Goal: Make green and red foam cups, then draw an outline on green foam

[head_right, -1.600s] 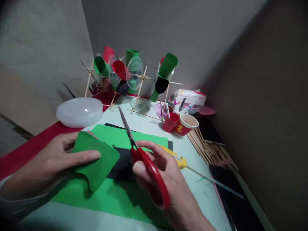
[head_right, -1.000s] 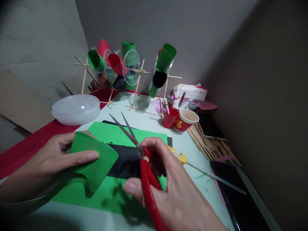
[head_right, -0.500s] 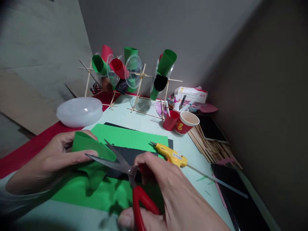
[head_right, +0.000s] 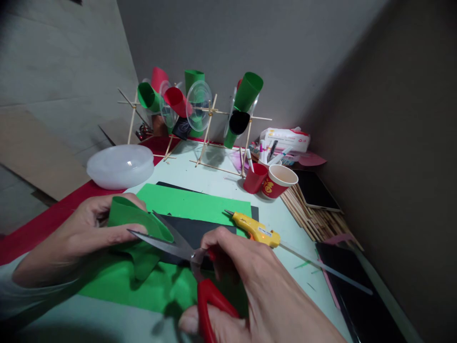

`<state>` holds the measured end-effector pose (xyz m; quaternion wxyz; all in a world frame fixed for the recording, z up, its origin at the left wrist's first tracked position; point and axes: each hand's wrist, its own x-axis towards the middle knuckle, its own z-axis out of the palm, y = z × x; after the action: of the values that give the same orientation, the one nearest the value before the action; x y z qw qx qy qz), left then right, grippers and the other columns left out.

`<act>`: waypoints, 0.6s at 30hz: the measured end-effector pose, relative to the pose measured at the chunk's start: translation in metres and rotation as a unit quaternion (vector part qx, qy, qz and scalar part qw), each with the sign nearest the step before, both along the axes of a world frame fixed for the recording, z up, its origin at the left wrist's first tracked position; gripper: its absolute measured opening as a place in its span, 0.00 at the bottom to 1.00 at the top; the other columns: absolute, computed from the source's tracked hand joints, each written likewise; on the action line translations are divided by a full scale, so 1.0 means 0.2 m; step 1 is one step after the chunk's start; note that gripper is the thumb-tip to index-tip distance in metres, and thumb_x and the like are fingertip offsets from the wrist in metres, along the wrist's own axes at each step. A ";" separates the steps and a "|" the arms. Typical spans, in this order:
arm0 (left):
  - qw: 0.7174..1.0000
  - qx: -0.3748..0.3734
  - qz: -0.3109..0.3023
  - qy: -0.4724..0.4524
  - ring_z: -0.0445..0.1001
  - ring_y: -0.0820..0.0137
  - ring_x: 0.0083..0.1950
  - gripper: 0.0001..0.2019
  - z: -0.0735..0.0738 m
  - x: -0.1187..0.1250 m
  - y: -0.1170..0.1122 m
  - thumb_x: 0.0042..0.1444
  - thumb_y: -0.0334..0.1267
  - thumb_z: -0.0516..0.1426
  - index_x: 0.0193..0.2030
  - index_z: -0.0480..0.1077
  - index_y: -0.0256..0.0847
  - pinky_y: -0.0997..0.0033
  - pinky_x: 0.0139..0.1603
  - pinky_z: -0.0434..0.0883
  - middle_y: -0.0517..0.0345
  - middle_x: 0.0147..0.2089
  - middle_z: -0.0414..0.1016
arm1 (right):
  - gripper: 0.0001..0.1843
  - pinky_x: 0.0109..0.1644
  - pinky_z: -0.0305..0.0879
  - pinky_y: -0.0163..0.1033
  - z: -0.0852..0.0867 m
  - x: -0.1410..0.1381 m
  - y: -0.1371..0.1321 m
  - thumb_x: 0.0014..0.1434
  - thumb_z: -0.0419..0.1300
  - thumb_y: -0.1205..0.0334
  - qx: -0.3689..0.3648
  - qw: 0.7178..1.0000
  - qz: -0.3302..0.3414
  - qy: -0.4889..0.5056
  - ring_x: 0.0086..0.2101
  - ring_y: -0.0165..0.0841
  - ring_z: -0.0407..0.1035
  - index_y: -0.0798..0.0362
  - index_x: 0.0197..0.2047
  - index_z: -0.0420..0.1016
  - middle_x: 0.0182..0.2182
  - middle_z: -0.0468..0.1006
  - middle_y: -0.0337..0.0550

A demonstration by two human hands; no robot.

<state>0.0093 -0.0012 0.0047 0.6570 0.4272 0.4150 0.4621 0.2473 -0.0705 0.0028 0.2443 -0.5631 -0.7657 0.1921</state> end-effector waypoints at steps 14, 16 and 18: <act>1.000 0.001 -0.020 -0.002 0.74 0.81 0.24 0.11 -0.01 -0.01 0.01 0.38 0.31 0.75 0.27 0.79 0.38 0.92 0.23 0.68 0.70 0.21 0.75 | 0.16 0.37 0.75 0.30 0.02 -0.01 0.03 0.52 0.70 0.48 -0.001 1.000 0.003 0.027 0.40 0.36 0.78 0.38 0.44 0.76 0.42 0.83 0.33; 1.000 0.008 -0.029 0.004 0.73 0.81 0.25 0.10 -0.01 -0.02 0.01 0.40 0.32 0.75 0.27 0.79 0.37 0.92 0.24 0.68 0.69 0.22 0.76 | 0.13 0.36 0.75 0.29 0.02 -0.02 0.03 0.52 0.69 0.53 -0.006 1.000 0.003 0.029 0.38 0.35 0.78 0.39 0.42 0.76 0.40 0.83 0.33; 0.999 0.010 -0.033 0.013 0.74 0.80 0.26 0.10 -0.01 -0.02 0.01 0.42 0.32 0.74 0.28 0.78 0.37 0.91 0.25 0.69 0.68 0.24 0.77 | 0.12 0.34 0.74 0.29 0.02 -0.03 0.04 0.52 0.68 0.57 -0.007 1.000 0.002 0.031 0.36 0.34 0.77 0.40 0.41 0.76 0.38 0.83 0.34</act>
<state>0.0052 0.0002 0.0027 0.6622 0.4529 0.4046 0.4389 0.2419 -0.0630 0.0076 0.2634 -0.5573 -0.7575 0.2152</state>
